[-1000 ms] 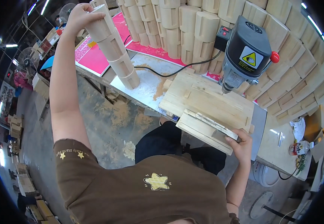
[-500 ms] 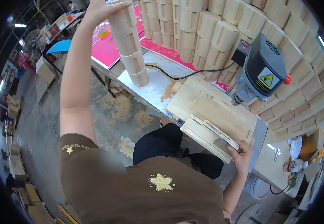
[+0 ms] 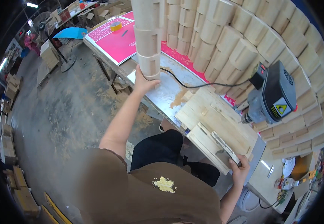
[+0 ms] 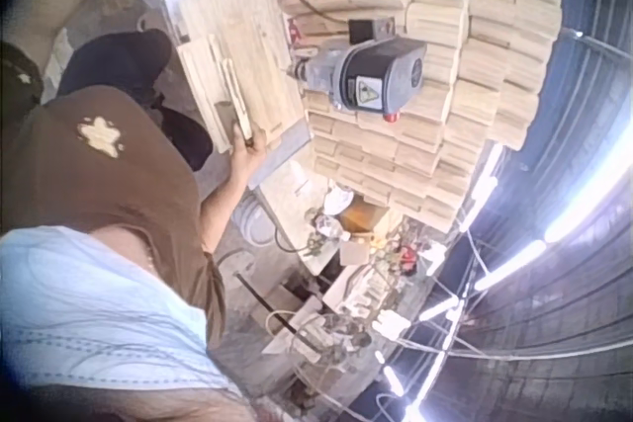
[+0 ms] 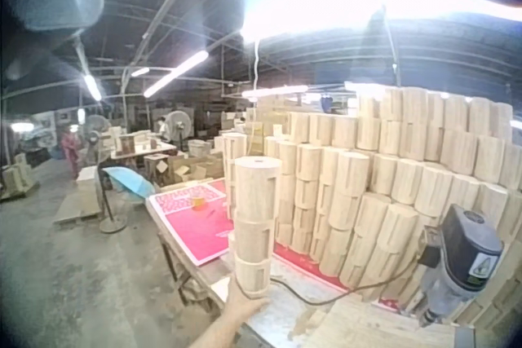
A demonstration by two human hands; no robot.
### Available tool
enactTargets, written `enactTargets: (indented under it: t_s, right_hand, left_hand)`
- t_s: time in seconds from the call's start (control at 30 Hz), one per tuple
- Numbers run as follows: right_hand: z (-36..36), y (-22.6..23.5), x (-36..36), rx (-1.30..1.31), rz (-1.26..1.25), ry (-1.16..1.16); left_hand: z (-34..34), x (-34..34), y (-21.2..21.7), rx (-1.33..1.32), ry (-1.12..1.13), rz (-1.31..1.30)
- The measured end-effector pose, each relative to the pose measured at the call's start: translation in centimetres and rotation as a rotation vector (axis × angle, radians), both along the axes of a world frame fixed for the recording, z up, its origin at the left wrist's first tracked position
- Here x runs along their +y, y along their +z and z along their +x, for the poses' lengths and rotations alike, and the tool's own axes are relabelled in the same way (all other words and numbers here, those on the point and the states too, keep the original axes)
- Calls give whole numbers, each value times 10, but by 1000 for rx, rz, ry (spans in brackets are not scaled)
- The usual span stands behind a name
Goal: Operating a drill press machine to process cylindrical wooden blocks on a workbench.
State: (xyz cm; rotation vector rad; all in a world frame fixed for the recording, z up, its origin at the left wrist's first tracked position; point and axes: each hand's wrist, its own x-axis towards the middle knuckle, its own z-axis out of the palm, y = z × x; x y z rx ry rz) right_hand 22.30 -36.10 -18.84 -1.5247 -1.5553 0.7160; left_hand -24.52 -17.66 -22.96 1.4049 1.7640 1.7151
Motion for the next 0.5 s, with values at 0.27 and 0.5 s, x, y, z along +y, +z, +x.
enactTargets:
  t_s: [0.27, 0.5]
  right_hand:
    - [-2, -5, -3, 49, -16, -24]
    - [-15, 6, -5, 49, -12, -36]
  left_hand:
    - [1, 6, -8, -70, 75, -13]
    - [0, 2, -15, -45, 55, -82]
